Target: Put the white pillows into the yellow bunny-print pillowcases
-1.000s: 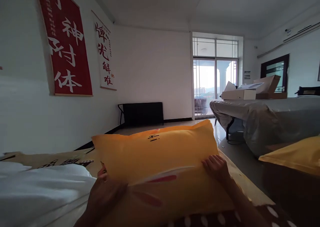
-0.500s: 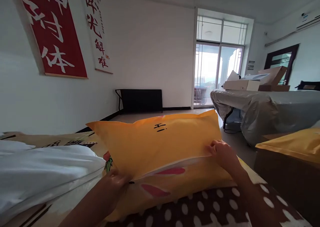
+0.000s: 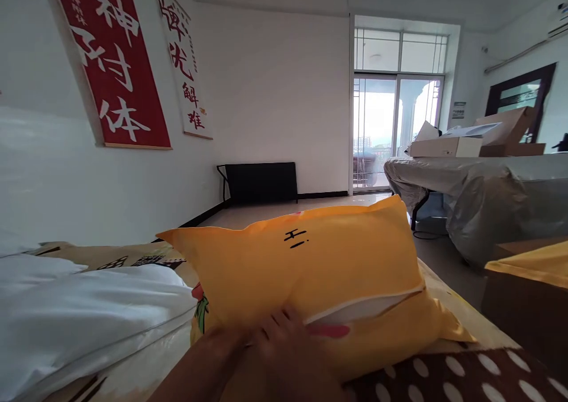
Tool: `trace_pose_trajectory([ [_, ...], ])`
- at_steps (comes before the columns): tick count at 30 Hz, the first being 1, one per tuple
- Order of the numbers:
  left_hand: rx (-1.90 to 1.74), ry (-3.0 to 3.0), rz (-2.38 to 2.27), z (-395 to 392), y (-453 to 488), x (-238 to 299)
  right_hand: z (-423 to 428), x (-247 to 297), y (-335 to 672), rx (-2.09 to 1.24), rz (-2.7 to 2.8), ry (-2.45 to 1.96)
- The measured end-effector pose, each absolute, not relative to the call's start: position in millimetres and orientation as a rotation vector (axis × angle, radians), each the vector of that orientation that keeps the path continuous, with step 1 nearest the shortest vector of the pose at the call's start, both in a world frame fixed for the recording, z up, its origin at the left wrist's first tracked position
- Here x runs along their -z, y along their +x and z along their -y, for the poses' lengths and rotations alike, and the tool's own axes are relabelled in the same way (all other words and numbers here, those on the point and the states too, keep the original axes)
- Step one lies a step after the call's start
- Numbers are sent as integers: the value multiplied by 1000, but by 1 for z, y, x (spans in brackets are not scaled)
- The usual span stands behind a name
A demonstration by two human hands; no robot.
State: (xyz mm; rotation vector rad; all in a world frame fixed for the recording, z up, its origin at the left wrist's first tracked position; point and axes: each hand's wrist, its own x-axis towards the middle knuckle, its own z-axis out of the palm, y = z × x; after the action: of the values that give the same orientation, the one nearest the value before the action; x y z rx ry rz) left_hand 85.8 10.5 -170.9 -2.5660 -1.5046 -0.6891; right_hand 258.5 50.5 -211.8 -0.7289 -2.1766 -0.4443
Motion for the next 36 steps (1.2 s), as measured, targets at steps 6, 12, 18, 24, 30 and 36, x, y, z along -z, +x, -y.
trace_pose_trajectory([
  [6, 960, -2516, 1605, -16, 59, 166, -51, 208, 269, 357, 2173, -585],
  [12, 682, -2676, 1603, -11, 41, 164, -53, 213, 269, 304, 2209, -558],
  [18, 643, -2702, 1631, -24, 57, 169, -52, 208, 273, 436, 2199, -544],
  [24, 753, -2680, 1632, -29, 55, 173, -55, 208, 274, 525, 2181, -492],
  [30, 856, -2752, 1767, -23, 53, 170, -48, 210, 277, 587, 2117, -488],
  [36, 976, -2771, 1826, -24, 52, 170, -32, 229, 253, 599, 1980, -423],
])
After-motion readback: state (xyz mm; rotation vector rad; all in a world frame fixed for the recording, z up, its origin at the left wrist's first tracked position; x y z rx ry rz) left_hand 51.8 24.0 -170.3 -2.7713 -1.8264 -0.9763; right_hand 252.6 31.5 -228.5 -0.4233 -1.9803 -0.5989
